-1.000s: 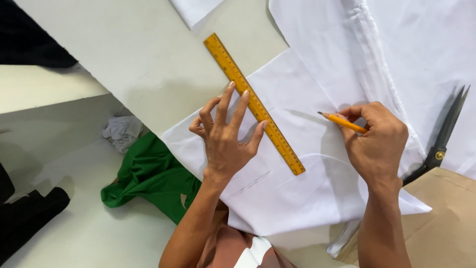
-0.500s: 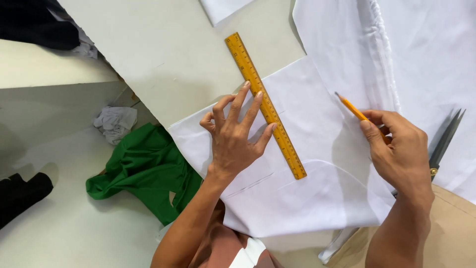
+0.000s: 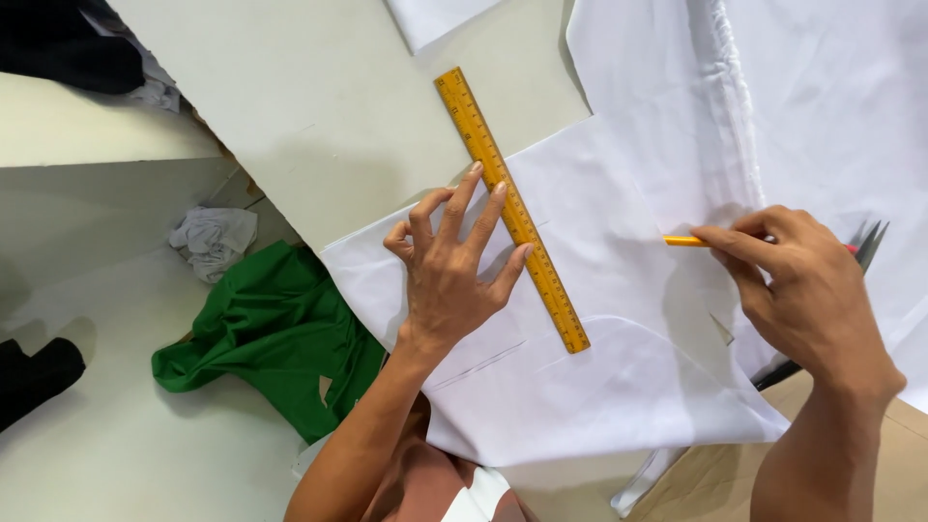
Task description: The person cuts a piece of white fabric using a paper pattern and scissors. They then use a ruler and pencil to draw lines on the paper pattern and subsequently on the white fabric.
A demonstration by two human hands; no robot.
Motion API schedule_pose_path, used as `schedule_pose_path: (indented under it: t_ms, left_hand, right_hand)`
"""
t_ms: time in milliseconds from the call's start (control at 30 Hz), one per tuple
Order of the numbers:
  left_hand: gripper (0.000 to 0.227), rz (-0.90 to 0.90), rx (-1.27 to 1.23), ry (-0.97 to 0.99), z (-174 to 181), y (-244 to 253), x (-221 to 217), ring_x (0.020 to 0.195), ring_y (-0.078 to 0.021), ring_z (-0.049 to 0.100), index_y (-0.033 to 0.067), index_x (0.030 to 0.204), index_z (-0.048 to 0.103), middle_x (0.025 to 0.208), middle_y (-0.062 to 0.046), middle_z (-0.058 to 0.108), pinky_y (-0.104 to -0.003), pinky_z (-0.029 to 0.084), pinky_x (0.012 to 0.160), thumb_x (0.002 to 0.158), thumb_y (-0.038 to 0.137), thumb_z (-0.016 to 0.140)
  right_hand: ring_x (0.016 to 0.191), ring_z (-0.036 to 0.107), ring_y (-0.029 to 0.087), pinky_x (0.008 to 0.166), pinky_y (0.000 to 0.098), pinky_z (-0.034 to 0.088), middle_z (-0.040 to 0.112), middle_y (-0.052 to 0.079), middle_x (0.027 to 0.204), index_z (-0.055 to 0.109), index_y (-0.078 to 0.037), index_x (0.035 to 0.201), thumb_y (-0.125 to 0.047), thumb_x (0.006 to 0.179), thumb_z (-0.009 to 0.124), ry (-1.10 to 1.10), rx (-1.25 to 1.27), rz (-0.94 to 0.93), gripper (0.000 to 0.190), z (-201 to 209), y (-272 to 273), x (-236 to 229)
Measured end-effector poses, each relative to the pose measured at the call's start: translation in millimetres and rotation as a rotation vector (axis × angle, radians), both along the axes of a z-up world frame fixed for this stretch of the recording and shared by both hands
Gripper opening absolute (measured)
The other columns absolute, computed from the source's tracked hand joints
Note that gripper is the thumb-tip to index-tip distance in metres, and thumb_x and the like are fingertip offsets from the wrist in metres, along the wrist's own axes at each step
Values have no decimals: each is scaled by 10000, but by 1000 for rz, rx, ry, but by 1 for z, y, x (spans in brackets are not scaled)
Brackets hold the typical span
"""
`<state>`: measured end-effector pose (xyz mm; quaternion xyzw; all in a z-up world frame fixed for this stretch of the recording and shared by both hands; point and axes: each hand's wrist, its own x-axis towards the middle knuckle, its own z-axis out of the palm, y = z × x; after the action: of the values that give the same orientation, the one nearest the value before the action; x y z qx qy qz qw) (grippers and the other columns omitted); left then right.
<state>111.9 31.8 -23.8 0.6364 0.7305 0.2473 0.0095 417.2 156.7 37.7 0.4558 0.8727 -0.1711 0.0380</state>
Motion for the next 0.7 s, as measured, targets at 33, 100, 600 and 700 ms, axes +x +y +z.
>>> schedule_pose_path:
  t_ms: [33,100,600,700]
  left_hand:
    - [503,3,-1,2,0,0,0,1221,-260,553,189,1330,709,1493,-53,559,-451,231,922,933,497,742]
    - [498,4,4,6,0,2,-1,1217,-259,550,192,1328,709,1493,-51,559,-452,234,907,929,488,746]
    - [521,12,-14,18,1,1,-1,1231,-245,551,203,1344,695,1487,-49,568,-443,226,936,936,524,735]
    - [512,11,-19,21,2,1,-1,1226,-249,562,200,1333,702,1487,-53,565,-444,223,940,931,513,756]
  right_hand:
    - [956,629,243,688,397,501,682,9,1069,749,-320,1309,-77,1041,677,-20,-52,24,369,1,4,-6]
    - [912,632,217,629,394,502,671,-6,1070,737,-346,1304,-107,1028,650,-38,-100,46,375,3,12,-17]
    - [802,773,156,740,287,614,803,23,1038,766,-122,1199,-130,851,793,198,-325,166,349,-4,48,-48]
    - [565,694,153,580,305,530,822,-33,892,808,-151,1083,-197,823,818,170,-370,176,264,-10,57,-44]
